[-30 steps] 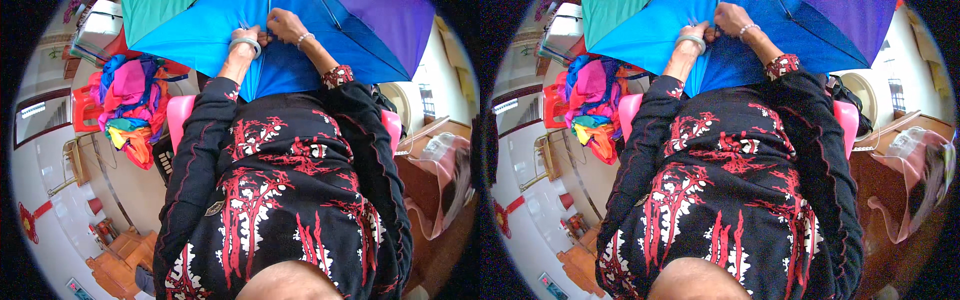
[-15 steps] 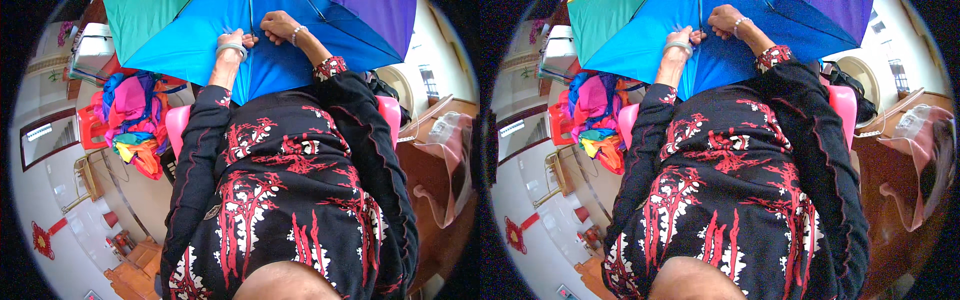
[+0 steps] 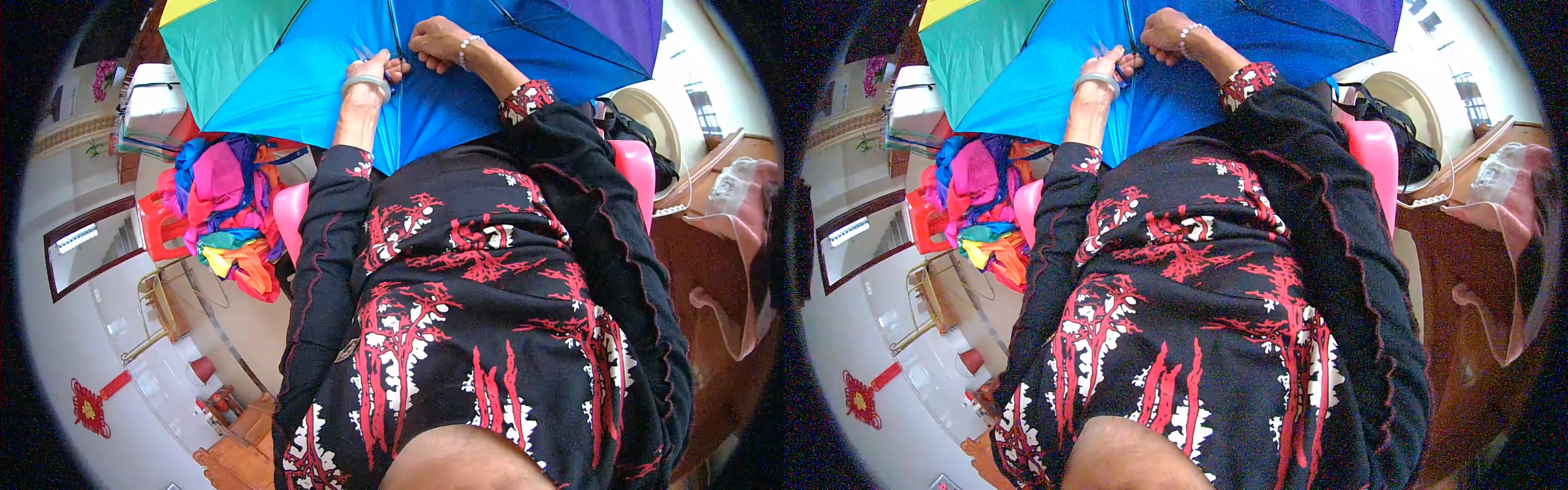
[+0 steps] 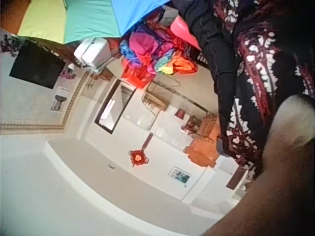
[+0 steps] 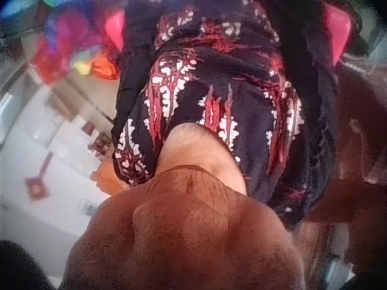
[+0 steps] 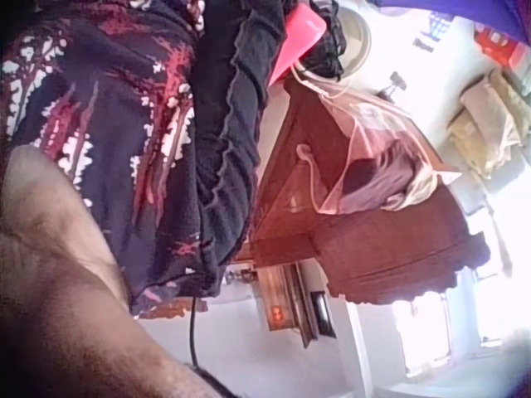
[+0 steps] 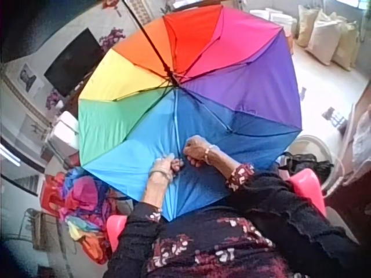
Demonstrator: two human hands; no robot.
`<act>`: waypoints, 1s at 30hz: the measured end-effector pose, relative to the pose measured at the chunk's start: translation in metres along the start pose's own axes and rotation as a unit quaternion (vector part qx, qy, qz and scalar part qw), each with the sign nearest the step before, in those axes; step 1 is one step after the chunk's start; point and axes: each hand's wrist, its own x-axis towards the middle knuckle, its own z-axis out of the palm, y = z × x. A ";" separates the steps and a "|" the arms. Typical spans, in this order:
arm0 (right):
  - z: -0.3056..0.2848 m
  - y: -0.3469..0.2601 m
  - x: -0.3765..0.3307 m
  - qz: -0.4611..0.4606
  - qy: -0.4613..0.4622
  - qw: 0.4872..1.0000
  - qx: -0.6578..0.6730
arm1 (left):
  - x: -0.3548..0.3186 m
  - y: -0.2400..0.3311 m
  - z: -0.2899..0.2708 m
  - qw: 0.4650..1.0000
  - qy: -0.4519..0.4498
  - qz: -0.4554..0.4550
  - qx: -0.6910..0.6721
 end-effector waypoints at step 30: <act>0.001 -0.002 0.007 -0.014 -0.010 0.999 -0.040 | 0.019 0.000 -0.004 0.999 -0.019 -0.041 -0.011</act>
